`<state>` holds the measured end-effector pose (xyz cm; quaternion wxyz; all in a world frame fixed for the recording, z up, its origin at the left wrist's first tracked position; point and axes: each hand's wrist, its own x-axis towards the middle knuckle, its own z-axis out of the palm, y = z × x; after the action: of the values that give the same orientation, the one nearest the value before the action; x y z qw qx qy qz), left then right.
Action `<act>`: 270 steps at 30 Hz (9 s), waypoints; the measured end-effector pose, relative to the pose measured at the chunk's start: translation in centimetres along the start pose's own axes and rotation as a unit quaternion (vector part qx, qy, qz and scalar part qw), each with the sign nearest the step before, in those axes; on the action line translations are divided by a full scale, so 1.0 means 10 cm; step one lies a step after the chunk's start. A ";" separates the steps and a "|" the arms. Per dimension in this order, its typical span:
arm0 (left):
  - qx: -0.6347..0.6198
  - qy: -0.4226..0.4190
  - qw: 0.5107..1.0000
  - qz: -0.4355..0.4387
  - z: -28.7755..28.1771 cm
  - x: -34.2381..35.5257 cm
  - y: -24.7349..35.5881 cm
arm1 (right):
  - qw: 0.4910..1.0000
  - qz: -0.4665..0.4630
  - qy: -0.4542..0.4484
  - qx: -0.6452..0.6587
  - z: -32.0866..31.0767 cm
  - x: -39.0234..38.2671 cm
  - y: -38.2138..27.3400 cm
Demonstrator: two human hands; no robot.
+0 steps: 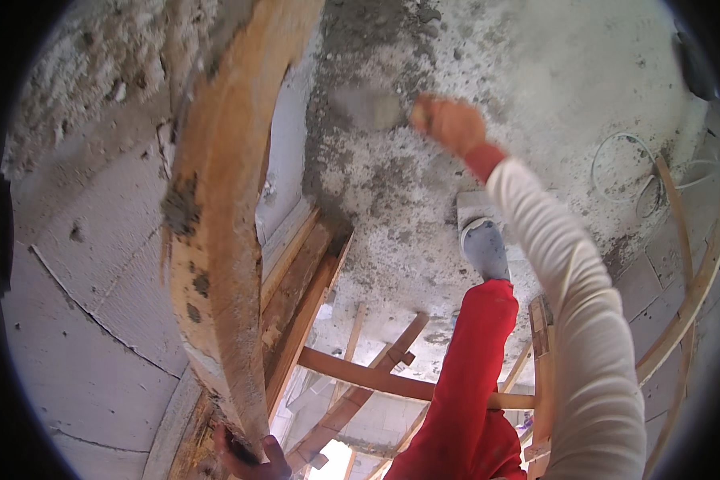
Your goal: The person applies mortar to the joints of a concrete block wall using a trowel. They then use a bamboo pole to hoist a bucket of mortar from a lower level to the workspace.
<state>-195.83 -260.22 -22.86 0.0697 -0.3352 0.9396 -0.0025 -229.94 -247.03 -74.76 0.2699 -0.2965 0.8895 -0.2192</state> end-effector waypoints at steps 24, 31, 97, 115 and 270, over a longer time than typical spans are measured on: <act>-0.029 -0.117 0.987 -0.103 -0.12 0.30 0.29 | 0.989 0.115 -0.068 -0.059 -0.71 -0.51 0.34; -0.003 -0.093 0.994 -0.057 -0.17 0.42 0.37 | 0.957 0.108 -0.264 0.053 -1.00 -1.66 -0.37; 0.080 -0.098 0.989 -0.082 -0.10 0.31 0.23 | 0.991 -0.103 -0.085 0.022 -0.53 0.78 0.36; 0.019 -0.060 0.994 -0.090 -0.08 0.39 0.24 | 0.981 -0.065 -0.173 -0.054 -0.65 1.65 0.44; -0.027 -0.118 0.990 -0.073 -0.16 0.47 0.13 | 0.844 0.096 -0.494 0.188 1.45 -1.74 -1.32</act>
<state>-200.45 -262.29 -22.00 0.1704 -0.4027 0.8975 0.0577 -203.91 -248.75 -72.36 0.7435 -0.2219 0.6047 -0.1798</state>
